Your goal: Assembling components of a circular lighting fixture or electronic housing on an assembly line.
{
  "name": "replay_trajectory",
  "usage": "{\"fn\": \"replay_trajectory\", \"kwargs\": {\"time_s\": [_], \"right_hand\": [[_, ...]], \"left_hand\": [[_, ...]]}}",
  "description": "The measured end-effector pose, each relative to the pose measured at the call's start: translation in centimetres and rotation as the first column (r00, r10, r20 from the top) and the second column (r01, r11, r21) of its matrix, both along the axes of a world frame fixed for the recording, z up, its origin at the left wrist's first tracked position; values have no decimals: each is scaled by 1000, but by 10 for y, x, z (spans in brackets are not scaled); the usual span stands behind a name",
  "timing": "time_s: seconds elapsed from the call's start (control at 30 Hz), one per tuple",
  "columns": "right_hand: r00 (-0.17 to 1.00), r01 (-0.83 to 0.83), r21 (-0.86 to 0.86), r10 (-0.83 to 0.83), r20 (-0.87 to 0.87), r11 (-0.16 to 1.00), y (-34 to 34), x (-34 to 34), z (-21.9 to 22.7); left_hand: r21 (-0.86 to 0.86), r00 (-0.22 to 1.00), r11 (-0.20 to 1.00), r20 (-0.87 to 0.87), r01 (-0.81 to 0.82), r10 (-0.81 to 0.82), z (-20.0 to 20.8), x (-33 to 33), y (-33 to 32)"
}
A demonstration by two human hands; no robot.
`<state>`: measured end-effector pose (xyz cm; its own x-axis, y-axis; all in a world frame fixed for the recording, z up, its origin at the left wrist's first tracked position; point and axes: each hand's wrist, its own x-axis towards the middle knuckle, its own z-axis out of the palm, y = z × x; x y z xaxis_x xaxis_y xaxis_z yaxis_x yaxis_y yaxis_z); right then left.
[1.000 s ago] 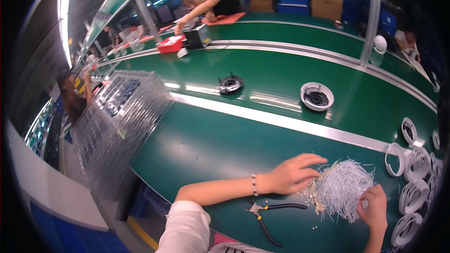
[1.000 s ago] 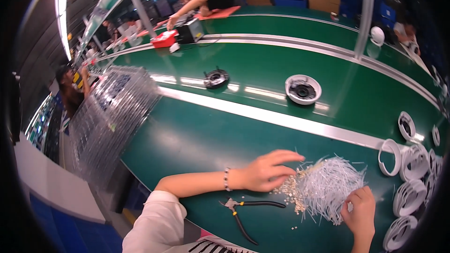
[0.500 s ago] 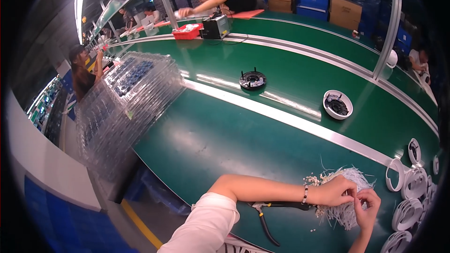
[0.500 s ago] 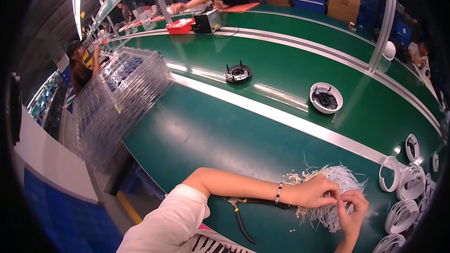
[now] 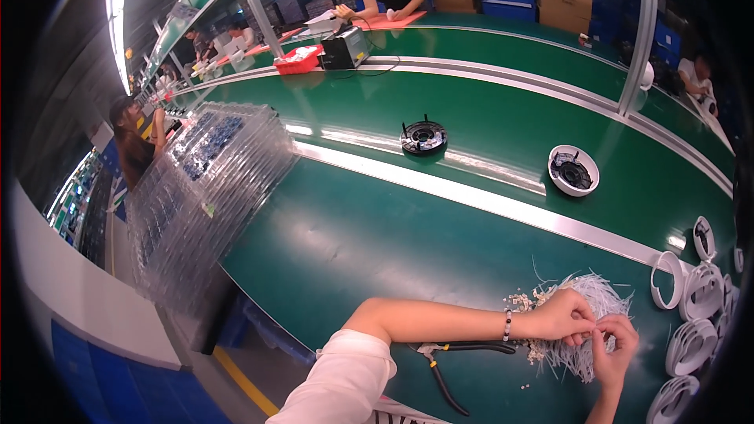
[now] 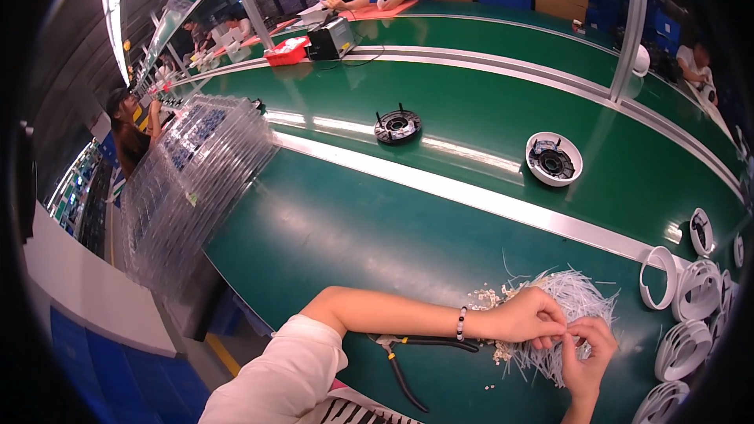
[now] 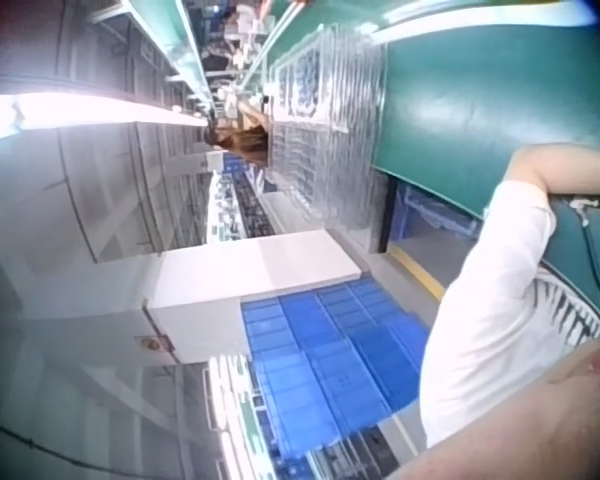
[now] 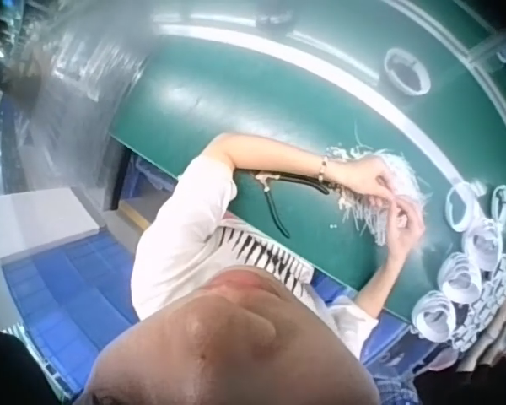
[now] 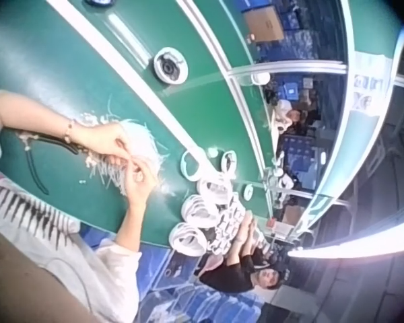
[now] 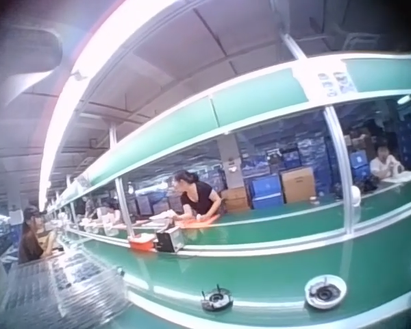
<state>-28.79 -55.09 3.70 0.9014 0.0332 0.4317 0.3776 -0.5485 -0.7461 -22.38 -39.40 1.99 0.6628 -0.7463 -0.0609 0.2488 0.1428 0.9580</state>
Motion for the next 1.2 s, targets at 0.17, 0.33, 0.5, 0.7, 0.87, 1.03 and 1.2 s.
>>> {"fn": "replay_trajectory", "kwargs": {"time_s": [0.17, 0.33, 0.5, 0.7, 0.87, 1.03, 1.2], "right_hand": [[998, 31, -70, -27, 59, 997, 2, -1, 3], [997, 32, -69, -27, 72, 997, 2, -3, 3], [998, 26, -29, -24, 64, 999, 3, -3, 3], [996, 51, -254, -31, 82, 966, -15, -5, 18], [989, 147, -446, -139, 49, 883, -31, -9, 15], [986, 158, -520, -164, 35, 839, -35, -9, 11], [993, 120, -506, -105, 58, 854, -23, -1, 15]], "left_hand": [[-1, 992, 999, -110, 53, -53, -5, 2, -2], [-5, 995, 999, -92, 46, -46, -6, 1, -2], [-25, 996, 1000, -86, 13, -16, -1, -3, 2], [33, 977, 978, 62, -208, 206, 16, 10, 48], [7, 280, 659, 908, -753, 310, 8, 34, 148], [-3, 8, 364, 1000, -931, 29, -13, 35, 238], [36, 21, 222, 997, -974, -71, -22, 25, 285]]}}
